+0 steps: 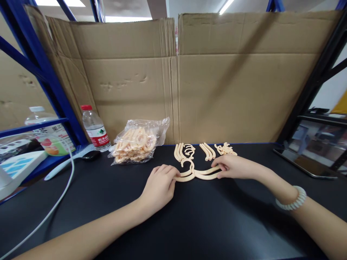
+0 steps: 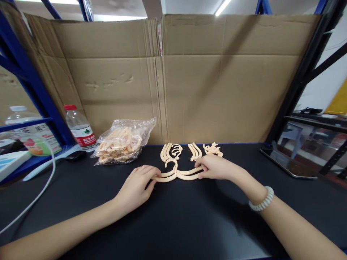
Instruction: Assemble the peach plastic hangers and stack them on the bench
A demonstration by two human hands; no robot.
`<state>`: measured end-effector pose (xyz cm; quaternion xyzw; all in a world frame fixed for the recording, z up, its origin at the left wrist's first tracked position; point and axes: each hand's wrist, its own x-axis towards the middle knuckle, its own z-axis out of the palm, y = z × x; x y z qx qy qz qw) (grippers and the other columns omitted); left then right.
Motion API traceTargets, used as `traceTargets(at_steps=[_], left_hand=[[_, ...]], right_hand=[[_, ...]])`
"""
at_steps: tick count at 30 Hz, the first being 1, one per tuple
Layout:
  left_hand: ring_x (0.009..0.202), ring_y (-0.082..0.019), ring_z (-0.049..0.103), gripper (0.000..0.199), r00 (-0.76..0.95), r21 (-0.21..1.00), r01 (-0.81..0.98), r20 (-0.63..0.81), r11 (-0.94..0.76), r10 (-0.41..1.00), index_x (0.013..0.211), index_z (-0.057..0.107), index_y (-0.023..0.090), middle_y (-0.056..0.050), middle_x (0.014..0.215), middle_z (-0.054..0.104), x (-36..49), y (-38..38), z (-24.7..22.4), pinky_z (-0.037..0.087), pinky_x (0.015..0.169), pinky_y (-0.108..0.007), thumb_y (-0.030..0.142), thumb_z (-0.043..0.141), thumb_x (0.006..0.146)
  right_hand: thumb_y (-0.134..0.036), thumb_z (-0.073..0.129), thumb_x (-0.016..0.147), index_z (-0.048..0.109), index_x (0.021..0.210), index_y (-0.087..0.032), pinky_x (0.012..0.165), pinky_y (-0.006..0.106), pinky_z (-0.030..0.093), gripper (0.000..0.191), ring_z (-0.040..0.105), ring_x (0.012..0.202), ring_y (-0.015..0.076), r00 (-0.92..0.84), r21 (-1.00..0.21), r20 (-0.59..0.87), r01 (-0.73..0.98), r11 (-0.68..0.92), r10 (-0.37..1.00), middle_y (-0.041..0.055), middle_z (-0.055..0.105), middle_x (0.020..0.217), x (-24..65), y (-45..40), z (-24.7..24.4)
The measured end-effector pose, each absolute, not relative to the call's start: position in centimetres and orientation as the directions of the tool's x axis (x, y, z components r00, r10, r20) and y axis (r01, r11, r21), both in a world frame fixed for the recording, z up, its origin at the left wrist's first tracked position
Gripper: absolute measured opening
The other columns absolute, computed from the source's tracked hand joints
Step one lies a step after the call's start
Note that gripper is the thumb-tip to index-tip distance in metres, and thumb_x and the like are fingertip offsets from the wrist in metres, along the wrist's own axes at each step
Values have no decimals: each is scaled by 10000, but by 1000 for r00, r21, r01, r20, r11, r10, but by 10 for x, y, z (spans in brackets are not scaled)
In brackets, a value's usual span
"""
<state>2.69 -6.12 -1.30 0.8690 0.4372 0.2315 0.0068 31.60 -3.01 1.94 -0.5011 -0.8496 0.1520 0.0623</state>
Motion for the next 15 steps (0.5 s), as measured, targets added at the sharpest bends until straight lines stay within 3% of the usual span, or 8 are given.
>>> traceTargets(at_steps=[3, 15], left_hand=[[949, -221, 566, 250, 504, 226, 754, 403, -617, 764, 911, 593, 218, -29, 960, 655, 26, -61, -13, 401, 838, -373, 52, 436, 810], [928, -218, 571, 258, 496, 225, 754, 421, -618, 759, 896, 596, 221, -30, 939, 659, 25, -61, -13, 399, 843, -377, 49, 425, 807]], right_hand=[[-219, 637, 763, 672, 874, -167, 522, 234, 313, 127, 493, 571, 122, -511, -330, -36, 817, 472, 859, -30, 514, 606, 316, -29, 19], [-196, 639, 739, 635, 776, -178, 500, 223, 282, 41, 459, 540, 105, -506, -332, -32, 819, 468, 862, -44, 495, 582, 315, -30, 18]])
